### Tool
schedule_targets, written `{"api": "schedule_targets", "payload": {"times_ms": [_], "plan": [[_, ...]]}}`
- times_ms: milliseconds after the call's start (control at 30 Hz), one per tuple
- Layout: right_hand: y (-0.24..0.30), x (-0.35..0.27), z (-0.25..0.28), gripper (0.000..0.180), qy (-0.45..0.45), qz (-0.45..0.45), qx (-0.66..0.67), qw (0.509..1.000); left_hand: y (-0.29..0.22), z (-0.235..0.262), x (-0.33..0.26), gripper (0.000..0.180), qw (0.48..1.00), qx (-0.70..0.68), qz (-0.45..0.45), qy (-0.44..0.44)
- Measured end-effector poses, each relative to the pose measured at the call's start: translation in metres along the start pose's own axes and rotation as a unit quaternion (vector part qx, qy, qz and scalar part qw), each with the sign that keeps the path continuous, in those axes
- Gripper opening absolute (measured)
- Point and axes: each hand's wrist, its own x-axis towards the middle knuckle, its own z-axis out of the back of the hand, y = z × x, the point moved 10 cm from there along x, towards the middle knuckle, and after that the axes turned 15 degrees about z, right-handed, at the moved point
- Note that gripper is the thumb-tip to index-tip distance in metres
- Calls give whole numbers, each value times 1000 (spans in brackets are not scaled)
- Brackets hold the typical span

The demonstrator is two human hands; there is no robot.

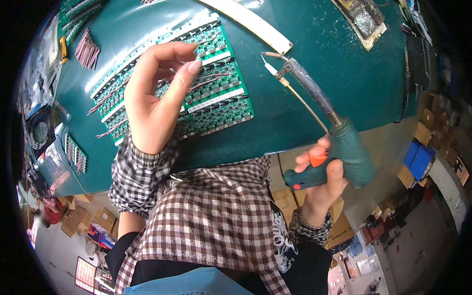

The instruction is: The person solders wires onto LED circuit boards using a handheld soldering gun.

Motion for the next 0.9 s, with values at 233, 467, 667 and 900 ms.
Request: {"api": "schedule_targets", "payload": {"times_ms": [233, 467, 667, 900], "plan": [[1, 1, -2, 43, 8, -33, -88, 996, 7, -34, -8, 15, 953, 295, -51, 49], [-8, -5, -12, 43, 67, -51, -142, 986, 10, -43, -3, 10, 942, 329, -62, 15], [-10, -6, -17, 41, 71, -71, -172, 980, 8, -47, -5, 11, 928, 362, -86, -8], [-11, -10, -19, 43, 59, -85, -195, 975, 11, -44, 2, 11, 947, 315, -61, 16]]}}
